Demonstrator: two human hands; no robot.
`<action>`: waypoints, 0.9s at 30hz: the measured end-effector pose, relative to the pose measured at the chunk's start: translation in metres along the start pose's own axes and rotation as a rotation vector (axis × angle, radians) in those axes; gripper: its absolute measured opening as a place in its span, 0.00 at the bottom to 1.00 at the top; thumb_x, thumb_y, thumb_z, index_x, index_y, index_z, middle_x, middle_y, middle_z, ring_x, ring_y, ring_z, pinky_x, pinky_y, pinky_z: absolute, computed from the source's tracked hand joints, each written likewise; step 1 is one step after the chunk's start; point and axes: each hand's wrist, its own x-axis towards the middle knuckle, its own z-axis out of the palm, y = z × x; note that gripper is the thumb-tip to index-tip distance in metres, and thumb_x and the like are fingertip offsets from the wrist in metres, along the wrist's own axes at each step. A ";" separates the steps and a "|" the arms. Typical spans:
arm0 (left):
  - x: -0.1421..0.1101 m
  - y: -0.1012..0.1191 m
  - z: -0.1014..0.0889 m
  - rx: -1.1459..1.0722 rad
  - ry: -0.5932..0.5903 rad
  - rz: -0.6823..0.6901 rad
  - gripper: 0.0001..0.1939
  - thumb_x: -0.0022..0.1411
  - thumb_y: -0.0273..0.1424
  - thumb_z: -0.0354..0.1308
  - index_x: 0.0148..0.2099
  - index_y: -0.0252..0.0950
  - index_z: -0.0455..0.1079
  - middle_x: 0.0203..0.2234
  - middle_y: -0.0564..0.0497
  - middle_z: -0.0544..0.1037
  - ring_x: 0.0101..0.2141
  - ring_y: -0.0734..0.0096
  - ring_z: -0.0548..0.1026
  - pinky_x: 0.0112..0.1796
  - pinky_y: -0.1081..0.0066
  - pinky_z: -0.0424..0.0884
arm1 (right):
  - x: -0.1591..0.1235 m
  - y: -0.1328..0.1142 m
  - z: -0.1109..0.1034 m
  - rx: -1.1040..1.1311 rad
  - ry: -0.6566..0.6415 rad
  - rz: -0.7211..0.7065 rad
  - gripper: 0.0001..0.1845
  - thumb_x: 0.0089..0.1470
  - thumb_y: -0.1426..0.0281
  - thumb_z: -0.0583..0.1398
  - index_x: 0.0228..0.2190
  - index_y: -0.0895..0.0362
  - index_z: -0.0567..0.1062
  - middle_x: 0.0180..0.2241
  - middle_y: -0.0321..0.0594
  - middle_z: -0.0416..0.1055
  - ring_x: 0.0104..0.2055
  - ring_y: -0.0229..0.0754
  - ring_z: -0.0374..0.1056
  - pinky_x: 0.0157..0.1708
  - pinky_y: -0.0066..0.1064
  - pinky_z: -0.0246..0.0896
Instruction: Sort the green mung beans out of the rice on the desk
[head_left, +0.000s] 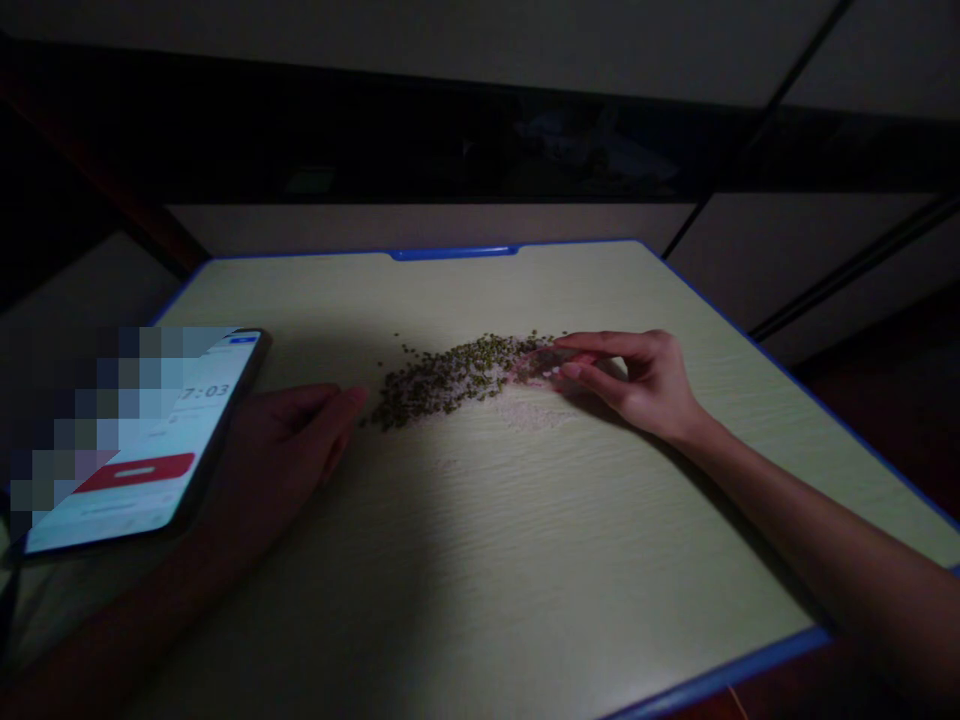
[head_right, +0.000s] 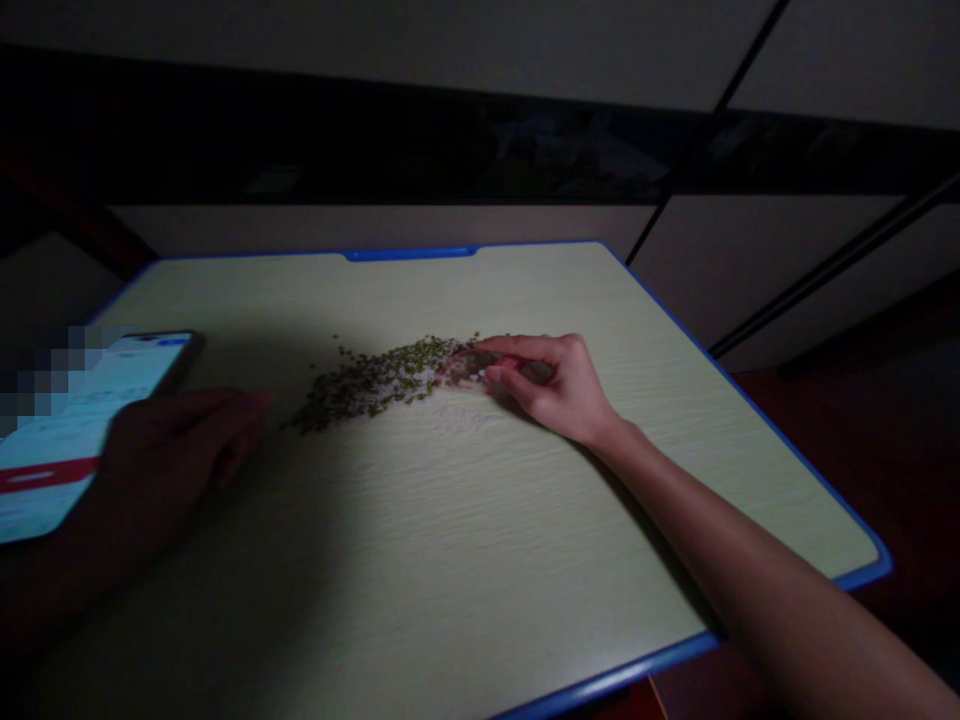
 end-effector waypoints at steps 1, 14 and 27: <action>0.000 0.000 0.000 0.002 -0.001 0.001 0.21 0.49 0.43 0.50 0.11 0.38 0.56 0.05 0.60 0.57 0.11 0.80 0.57 0.16 0.77 0.53 | 0.000 0.000 0.000 -0.001 -0.002 -0.003 0.12 0.46 0.73 0.61 0.35 0.59 0.80 0.31 0.45 0.79 0.26 0.40 0.71 0.25 0.31 0.66; -0.001 0.003 0.000 -0.001 -0.022 -0.029 0.21 0.50 0.42 0.50 0.12 0.38 0.55 0.06 0.59 0.57 0.12 0.79 0.57 0.18 0.76 0.54 | -0.001 0.000 -0.001 -0.024 -0.026 -0.031 0.12 0.46 0.73 0.61 0.35 0.56 0.80 0.31 0.42 0.79 0.26 0.40 0.72 0.26 0.33 0.65; 0.000 0.000 0.001 -0.014 -0.022 -0.020 0.21 0.50 0.42 0.51 0.12 0.37 0.56 0.06 0.60 0.58 0.12 0.79 0.57 0.17 0.76 0.54 | -0.002 0.002 -0.004 -0.034 -0.006 -0.041 0.12 0.46 0.74 0.61 0.35 0.55 0.80 0.34 0.42 0.79 0.31 0.43 0.74 0.31 0.36 0.68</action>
